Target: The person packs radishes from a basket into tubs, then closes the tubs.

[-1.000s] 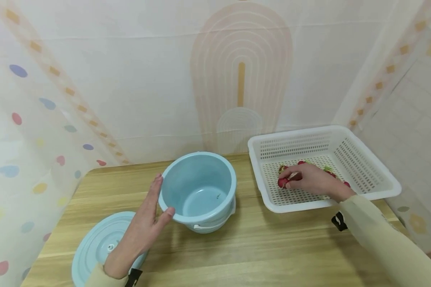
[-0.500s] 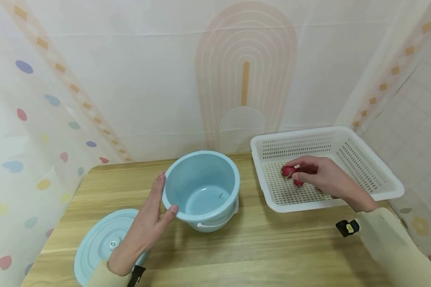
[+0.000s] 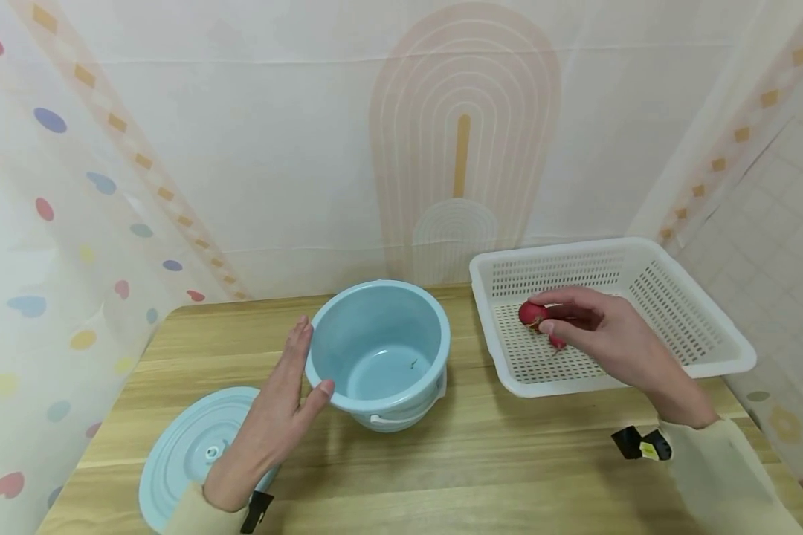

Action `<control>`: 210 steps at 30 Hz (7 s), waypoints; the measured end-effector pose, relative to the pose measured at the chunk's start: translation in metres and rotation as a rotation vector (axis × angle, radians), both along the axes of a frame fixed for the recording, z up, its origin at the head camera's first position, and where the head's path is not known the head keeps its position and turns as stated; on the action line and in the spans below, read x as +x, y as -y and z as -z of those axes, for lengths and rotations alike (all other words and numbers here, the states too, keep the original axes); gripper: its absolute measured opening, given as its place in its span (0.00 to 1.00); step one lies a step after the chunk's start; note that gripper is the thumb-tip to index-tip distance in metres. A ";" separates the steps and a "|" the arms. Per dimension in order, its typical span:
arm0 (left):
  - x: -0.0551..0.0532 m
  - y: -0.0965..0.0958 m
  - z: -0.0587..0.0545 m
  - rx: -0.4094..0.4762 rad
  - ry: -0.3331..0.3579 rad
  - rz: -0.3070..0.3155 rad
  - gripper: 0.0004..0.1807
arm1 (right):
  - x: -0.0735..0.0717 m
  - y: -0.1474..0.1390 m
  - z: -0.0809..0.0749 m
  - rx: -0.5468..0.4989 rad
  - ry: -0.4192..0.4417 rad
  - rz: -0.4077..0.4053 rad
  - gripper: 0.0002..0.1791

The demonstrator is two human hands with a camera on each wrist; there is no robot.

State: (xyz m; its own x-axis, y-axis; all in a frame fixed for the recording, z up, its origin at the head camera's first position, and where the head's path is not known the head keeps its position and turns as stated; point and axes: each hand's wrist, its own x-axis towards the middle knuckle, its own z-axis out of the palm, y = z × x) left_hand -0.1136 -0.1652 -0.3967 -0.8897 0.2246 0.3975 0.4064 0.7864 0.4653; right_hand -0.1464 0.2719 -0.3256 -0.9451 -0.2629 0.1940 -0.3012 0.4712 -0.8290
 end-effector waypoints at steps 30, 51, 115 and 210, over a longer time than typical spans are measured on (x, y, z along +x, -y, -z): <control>0.001 -0.002 0.000 -0.004 -0.037 -0.027 0.37 | 0.011 0.098 0.009 -0.255 -0.227 -0.227 0.22; 0.000 -0.005 0.002 -0.008 -0.052 -0.044 0.37 | -0.006 0.135 0.016 -0.076 -0.254 -0.298 0.18; -0.002 -0.005 0.006 0.006 -0.085 -0.027 0.37 | -0.039 0.011 -0.028 0.352 -0.128 -0.085 0.15; 0.009 -0.018 0.011 0.024 -0.080 -0.041 0.38 | -0.123 -0.053 0.049 0.541 0.138 -0.272 0.20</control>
State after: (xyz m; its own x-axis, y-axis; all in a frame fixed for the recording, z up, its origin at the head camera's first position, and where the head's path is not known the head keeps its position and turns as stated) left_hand -0.1043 -0.1474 -0.4077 -0.8631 0.1784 0.4724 0.4108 0.7921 0.4515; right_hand -0.2692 0.3253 -0.3746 -0.8376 -0.5244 -0.1534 -0.3763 0.7572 -0.5339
